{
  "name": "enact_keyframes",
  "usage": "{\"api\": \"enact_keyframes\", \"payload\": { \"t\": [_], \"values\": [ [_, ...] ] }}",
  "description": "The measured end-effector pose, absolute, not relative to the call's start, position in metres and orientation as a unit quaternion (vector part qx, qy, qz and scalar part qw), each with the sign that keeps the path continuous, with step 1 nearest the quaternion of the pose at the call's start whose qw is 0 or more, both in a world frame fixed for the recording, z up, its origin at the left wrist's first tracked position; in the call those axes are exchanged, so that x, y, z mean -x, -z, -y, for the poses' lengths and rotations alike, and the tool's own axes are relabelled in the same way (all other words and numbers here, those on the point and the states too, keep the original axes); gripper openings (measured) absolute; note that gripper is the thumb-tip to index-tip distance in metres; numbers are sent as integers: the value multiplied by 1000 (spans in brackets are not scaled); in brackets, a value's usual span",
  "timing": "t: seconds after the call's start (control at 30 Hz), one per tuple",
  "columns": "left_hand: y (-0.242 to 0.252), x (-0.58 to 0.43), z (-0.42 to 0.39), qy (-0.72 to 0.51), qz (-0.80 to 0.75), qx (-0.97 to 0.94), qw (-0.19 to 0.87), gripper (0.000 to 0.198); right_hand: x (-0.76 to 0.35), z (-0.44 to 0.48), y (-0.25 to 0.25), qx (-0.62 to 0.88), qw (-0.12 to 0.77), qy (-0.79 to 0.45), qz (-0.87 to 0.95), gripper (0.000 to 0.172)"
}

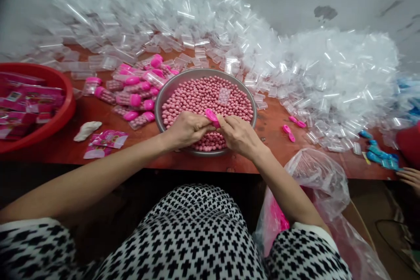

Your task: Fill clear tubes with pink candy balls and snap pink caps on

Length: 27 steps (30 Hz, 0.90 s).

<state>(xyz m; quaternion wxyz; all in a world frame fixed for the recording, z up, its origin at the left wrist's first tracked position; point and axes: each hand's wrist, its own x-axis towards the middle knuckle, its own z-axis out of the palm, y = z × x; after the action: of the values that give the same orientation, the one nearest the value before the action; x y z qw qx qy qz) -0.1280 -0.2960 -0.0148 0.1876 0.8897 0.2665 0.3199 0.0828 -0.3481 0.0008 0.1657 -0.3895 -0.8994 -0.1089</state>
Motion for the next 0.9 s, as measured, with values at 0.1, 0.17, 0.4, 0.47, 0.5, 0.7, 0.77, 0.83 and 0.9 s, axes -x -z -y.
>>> {"api": "enact_keyframes", "payload": {
  "t": [0.1,0.17,0.4,0.47,0.5,0.7,0.77,0.83,0.9],
  "values": [
    [10,126,292,-291,-283,-880,245,27,-85,345,-6,410,153,119,891,35],
    [6,123,291,-264,-286,-875,288,27,-84,348,-18,426,143,164,879,37],
    [7,118,288,-299,-288,-802,430,15,-68,342,-48,359,69,124,923,53],
    [8,120,286,-309,-283,-770,482,20,-68,338,-41,408,79,108,903,57],
    [8,121,285,-322,-285,-750,503,20,-69,337,-35,436,89,102,890,61],
    [10,118,284,-358,-313,-676,563,11,-55,344,6,535,214,74,814,93],
    [10,117,284,-364,-321,-675,556,10,-46,344,14,555,242,84,792,91],
    [10,118,284,-369,-320,-671,558,11,-41,341,18,564,260,102,777,83],
    [10,120,283,-375,-312,-664,567,12,-39,337,20,560,269,123,774,76]
  ]
}}
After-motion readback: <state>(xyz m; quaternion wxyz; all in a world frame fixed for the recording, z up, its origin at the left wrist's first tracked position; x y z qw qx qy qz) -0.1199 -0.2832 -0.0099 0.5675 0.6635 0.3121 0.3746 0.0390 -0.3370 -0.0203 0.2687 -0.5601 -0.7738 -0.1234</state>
